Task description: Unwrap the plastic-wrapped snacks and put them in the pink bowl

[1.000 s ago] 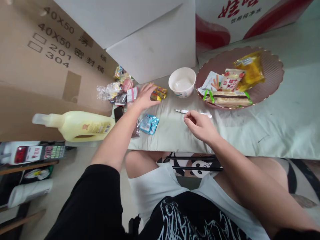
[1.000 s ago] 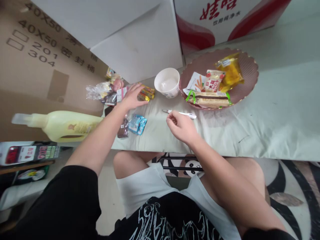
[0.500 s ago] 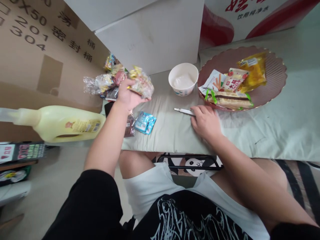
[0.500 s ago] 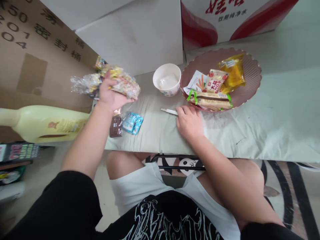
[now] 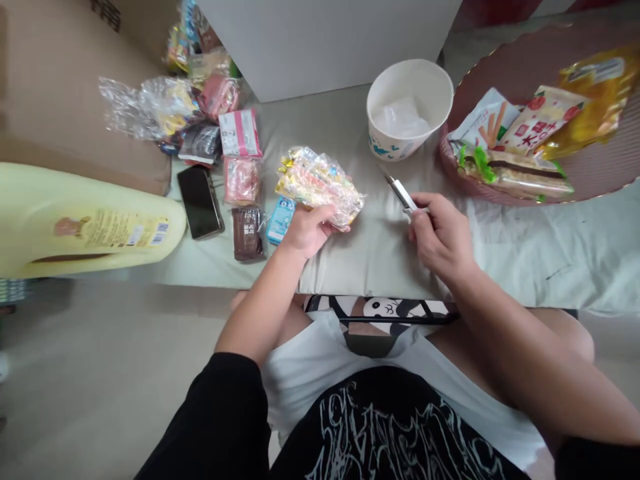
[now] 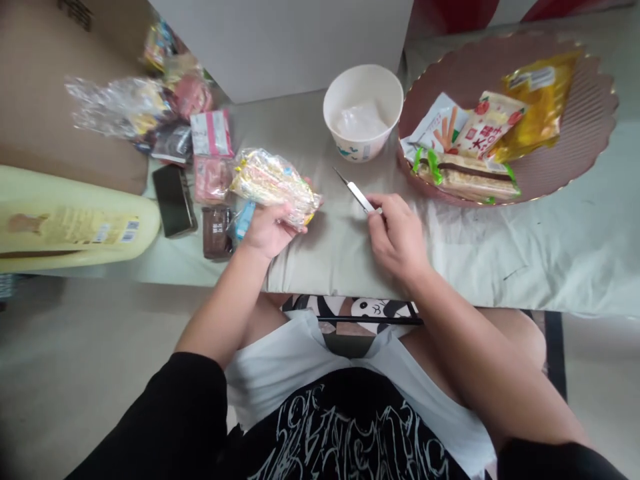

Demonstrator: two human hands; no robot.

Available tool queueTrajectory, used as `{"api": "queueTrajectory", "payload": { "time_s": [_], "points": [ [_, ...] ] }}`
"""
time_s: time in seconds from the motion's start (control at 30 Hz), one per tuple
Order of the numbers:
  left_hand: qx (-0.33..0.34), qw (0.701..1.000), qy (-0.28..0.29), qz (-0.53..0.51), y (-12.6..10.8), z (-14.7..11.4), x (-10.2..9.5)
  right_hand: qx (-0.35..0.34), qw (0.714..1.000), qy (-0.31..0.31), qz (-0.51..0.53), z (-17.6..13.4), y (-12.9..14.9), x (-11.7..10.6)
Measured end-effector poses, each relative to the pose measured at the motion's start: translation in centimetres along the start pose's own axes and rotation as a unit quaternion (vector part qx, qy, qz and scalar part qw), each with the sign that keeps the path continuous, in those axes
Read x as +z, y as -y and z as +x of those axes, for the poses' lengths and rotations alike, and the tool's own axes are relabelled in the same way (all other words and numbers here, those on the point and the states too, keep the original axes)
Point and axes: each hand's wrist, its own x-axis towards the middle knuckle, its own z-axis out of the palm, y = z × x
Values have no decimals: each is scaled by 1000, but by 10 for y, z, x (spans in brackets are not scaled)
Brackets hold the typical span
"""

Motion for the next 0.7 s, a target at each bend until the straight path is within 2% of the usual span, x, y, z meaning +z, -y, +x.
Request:
{"api": "queueTrajectory", "payload": {
  "time_s": [0.1,0.2,0.4,0.53,0.7],
  "points": [
    [-13,1000,-7,-16,6,3,5,47,996,25,75,1,9,3],
    [-21,999,24,-14,7,5,9,65,989,46,124,3,11,10],
    [2,998,62,8,12,10,12,30,990,48,130,5,14,14],
    [57,993,47,88,21,13,18,6,991,28,132,3,25,8],
    [60,988,43,133,27,15,23,16,990,5,143,-2,25,3]
  ]
}}
